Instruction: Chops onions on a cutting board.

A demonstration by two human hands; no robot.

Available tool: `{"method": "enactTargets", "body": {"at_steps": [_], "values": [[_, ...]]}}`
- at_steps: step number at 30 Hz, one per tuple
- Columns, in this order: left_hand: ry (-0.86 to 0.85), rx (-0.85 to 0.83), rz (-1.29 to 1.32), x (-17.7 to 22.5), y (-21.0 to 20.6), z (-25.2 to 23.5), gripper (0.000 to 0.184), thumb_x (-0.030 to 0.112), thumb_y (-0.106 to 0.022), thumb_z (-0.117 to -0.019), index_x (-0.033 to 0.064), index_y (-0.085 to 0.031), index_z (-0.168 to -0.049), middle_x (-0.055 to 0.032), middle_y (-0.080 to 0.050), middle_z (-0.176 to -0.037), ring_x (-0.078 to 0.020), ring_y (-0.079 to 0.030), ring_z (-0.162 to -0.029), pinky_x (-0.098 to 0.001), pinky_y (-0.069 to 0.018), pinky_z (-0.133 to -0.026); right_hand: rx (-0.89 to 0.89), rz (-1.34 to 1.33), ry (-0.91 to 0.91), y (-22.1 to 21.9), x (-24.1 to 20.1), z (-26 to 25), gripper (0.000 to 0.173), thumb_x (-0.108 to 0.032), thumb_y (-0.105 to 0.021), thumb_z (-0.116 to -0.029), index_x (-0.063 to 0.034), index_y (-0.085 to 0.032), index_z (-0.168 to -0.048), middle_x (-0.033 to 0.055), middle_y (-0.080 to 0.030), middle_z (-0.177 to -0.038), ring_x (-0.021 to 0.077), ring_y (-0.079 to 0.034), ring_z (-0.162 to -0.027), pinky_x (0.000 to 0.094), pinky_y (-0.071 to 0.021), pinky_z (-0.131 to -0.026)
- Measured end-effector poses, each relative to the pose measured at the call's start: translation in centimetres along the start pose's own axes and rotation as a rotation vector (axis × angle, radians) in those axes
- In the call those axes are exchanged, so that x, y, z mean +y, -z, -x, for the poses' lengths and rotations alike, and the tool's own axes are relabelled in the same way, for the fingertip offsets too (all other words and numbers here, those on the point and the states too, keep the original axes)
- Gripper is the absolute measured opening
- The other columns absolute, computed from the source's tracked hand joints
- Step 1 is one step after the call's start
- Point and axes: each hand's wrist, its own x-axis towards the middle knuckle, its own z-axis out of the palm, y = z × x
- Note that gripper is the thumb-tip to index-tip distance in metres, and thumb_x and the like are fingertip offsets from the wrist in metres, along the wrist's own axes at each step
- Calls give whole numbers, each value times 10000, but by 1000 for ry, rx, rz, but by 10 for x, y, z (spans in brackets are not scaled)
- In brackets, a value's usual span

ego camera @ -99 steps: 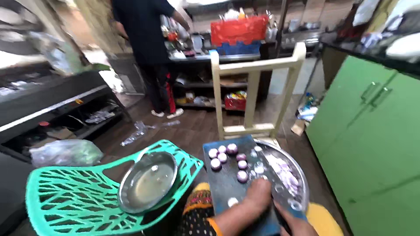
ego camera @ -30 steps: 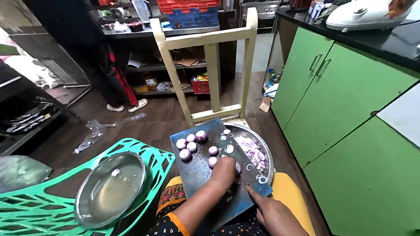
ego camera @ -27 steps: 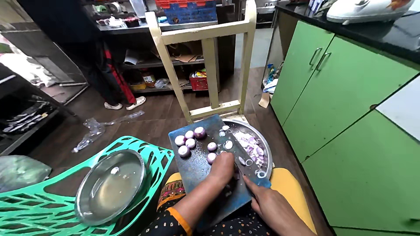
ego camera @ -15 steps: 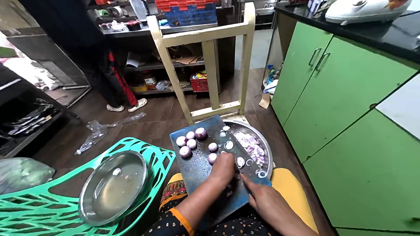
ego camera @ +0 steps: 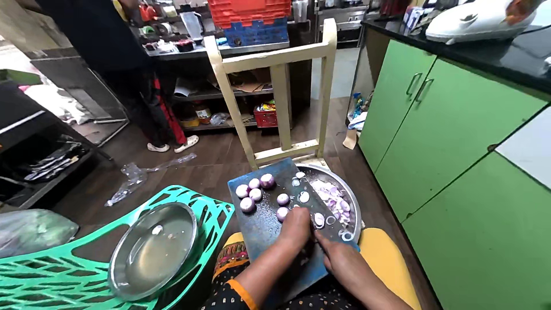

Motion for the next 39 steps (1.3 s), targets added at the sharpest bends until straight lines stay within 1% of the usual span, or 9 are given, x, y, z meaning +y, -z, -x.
{"method": "enactTargets", "body": {"at_steps": [5,8,12,16,20,24,30,33,39], "values": [[-7,38,52,-9,-3,-2,125,117,-691,-936,22,-748,-995,-175,-733,-1057,-344,-706,-1065,-529,-576,-946,-50,7,2,5,13,39,668,-140,-524,-1003,-293,-339,-1627,187,-731,-1035,397,-720,-942,581,-570,-821],[-6,47,30,-9,-4,-1,120,133,-701,-934,32,-752,-974,-161,-737,-1036,-331,-711,-1048,-520,-582,-938,83,-30,62,6,8,37,618,-161,-528,-990,-265,-421,-1591,153,-727,-941,356,-722,-840,546,-586,-749],[-17,73,19,-7,-5,0,98,111,-701,-928,24,-744,-943,-170,-732,-1005,-343,-714,-1009,-528,-588,-901,30,-36,24,-1,-1,2,616,-143,-501,-1006,-265,-398,-1601,163,-733,-1003,360,-720,-938,550,-572,-834],[12,60,63,-11,-7,2,113,134,-712,-926,34,-753,-961,-161,-738,-1018,-327,-717,-1017,-523,-590,-914,-52,-5,0,-3,11,29,663,-150,-519,-1006,-303,-338,-1626,180,-728,-1037,387,-716,-959,573,-569,-836],[33,60,72,-11,-4,3,135,147,-718,-937,16,-742,-960,-176,-734,-1006,-341,-718,-1005,-531,-591,-903,95,-14,83,1,8,37,625,-145,-534,-980,-247,-427,-1588,156,-725,-934,360,-722,-815,542,-588,-719],[36,19,20,-2,2,2,121,94,-674,-945,2,-737,-995,-201,-723,-1071,-365,-704,-1064,-541,-580,-931,32,16,32,-2,-3,0,613,-146,-499,-1011,-262,-394,-1604,169,-731,-1021,365,-721,-940,550,-575,-831],[34,30,101,-11,0,3,109,78,-688,-930,8,-746,-990,-196,-730,-1051,-364,-709,-1044,-554,-580,-928,8,6,34,-2,13,40,656,-145,-526,-993,-285,-373,-1615,169,-739,-1005,375,-728,-886,559,-580,-782],[36,26,58,-11,0,3,118,91,-692,-929,9,-746,-994,-192,-730,-1056,-359,-707,-1055,-541,-579,-939,104,-31,95,-2,5,33,610,-162,-540,-990,-251,-434,-1584,146,-732,-944,351,-724,-811,548,-591,-727],[35,29,66,-7,3,3,145,102,-645,-964,1,-738,-1010,-198,-726,-1072,-358,-702,-1074,-535,-570,-948,-16,21,22,-3,-2,3,636,-150,-513,-1004,-278,-374,-1612,178,-733,-1021,386,-720,-950,574,-570,-831]]}}
